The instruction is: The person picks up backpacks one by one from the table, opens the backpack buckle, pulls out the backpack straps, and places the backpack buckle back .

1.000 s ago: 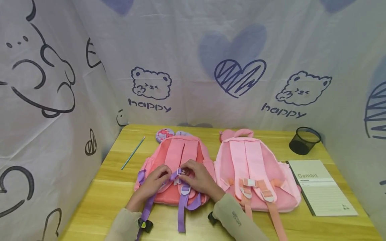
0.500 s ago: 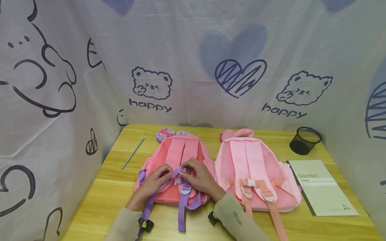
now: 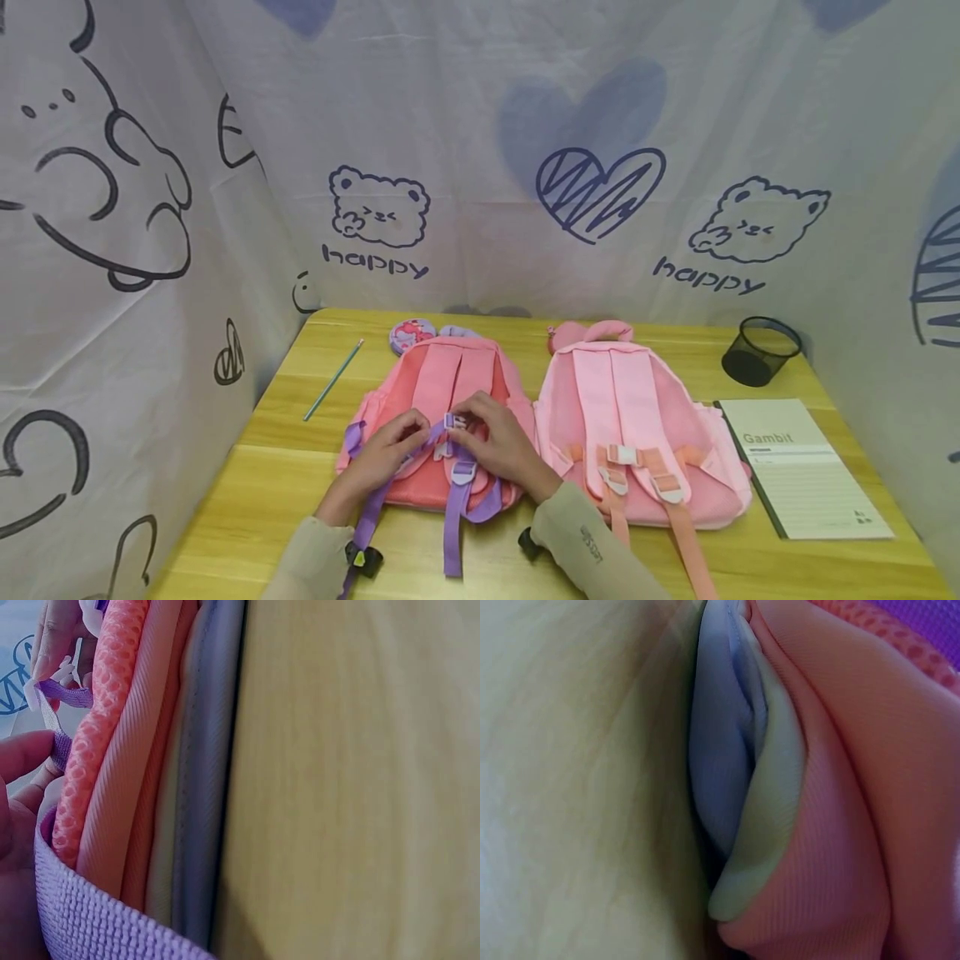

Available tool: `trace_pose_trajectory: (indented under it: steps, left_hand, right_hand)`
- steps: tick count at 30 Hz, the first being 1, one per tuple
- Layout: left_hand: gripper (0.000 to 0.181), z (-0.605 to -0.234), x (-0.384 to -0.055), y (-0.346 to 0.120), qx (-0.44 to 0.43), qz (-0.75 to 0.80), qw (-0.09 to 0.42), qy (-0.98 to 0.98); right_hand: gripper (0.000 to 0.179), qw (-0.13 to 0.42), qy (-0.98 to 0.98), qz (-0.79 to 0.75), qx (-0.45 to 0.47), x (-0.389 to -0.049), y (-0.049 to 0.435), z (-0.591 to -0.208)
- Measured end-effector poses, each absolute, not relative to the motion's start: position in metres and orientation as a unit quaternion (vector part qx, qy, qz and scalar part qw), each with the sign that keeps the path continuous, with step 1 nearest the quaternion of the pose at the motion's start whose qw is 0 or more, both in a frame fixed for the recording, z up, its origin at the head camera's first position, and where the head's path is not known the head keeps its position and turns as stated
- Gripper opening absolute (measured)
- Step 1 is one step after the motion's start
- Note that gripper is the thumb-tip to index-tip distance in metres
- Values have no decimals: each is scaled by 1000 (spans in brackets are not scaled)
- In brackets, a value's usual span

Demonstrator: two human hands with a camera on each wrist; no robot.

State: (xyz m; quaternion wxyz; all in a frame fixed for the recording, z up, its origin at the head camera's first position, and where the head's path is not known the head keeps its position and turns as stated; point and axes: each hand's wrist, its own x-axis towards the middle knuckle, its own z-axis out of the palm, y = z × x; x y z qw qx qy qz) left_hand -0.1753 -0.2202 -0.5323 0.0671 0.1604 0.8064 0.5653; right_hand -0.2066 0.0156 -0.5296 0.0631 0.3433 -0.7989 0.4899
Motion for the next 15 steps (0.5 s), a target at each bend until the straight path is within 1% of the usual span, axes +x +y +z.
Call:
trace_pose_trajectory:
  steps: [8, 11, 15]
  left_hand:
    - [12, -529, -173, -217, 156, 555, 52, 815]
    - [22, -527, -171, -213, 159, 540, 13, 827]
    - [35, -521, -168, -203, 179, 507, -62, 841]
  right_hand:
    - [23, 52, -796, 503, 332, -207, 15, -529]
    - [23, 57, -796, 505, 329, -207, 15, -529]
    - [25, 73, -795, 505, 329, -206, 16, -529]
